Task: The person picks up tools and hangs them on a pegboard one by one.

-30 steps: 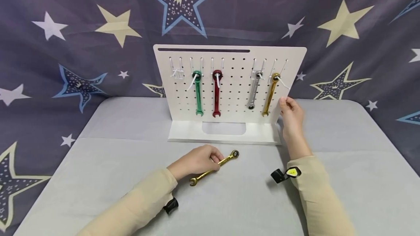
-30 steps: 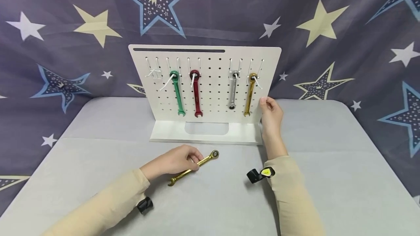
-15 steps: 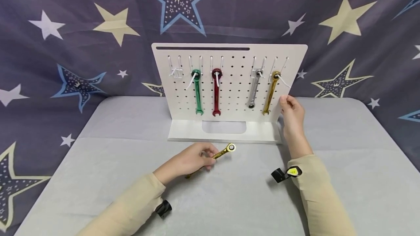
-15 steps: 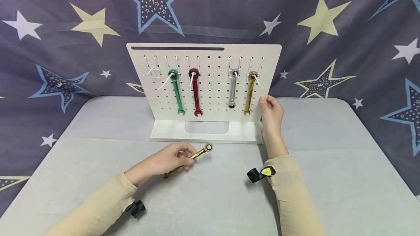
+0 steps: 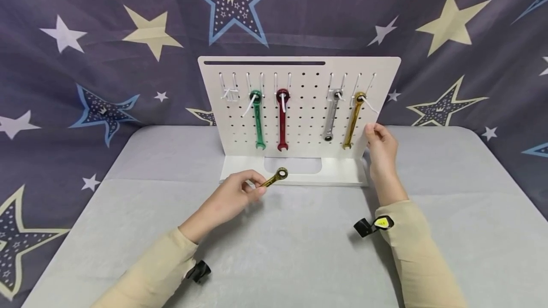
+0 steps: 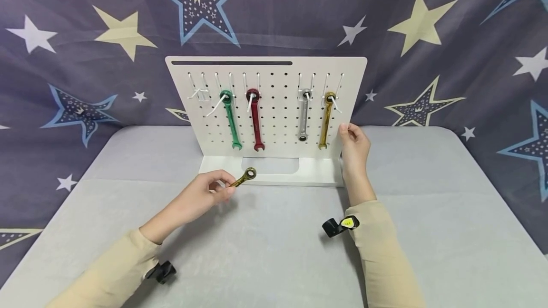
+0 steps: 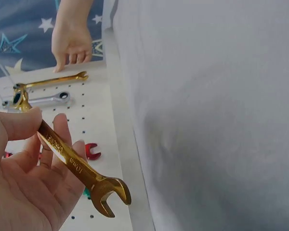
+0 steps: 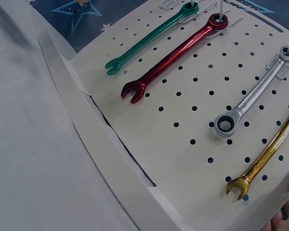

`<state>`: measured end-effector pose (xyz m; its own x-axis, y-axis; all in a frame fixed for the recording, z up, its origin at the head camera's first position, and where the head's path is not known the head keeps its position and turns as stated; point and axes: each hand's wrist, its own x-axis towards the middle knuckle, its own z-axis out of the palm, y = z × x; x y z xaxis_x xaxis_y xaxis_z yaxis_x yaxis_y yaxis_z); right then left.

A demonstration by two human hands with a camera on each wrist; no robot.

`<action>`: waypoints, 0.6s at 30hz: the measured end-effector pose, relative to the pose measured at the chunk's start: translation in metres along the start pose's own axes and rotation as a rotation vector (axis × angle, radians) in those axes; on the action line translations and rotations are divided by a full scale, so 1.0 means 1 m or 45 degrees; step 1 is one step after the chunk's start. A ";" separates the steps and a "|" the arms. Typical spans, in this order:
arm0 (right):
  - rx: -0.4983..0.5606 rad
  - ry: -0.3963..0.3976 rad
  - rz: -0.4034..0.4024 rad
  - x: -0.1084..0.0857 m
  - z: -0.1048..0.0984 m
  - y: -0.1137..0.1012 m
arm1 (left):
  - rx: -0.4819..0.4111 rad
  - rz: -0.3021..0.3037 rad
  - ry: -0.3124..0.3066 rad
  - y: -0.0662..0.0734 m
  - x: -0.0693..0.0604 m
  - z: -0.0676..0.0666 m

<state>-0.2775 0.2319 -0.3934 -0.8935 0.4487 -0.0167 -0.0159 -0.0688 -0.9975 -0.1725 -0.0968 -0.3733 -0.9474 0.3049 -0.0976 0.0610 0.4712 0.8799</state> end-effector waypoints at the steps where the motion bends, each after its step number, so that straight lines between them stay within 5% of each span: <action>1: -0.007 -0.003 0.000 0.000 0.000 0.000 | 0.003 0.008 0.019 -0.001 0.000 -0.002; 8: -0.021 -0.007 0.007 -0.001 -0.001 0.000 | -0.059 0.067 0.151 -0.002 -0.004 -0.014; 18: -0.014 -0.004 -0.008 -0.002 0.000 0.000 | -0.064 0.050 0.347 -0.006 0.000 -0.029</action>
<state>-0.2762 0.2307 -0.3938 -0.8950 0.4460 -0.0099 -0.0170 -0.0563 -0.9983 -0.1820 -0.1240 -0.3651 -0.9946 0.0854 0.0595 0.0900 0.4195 0.9033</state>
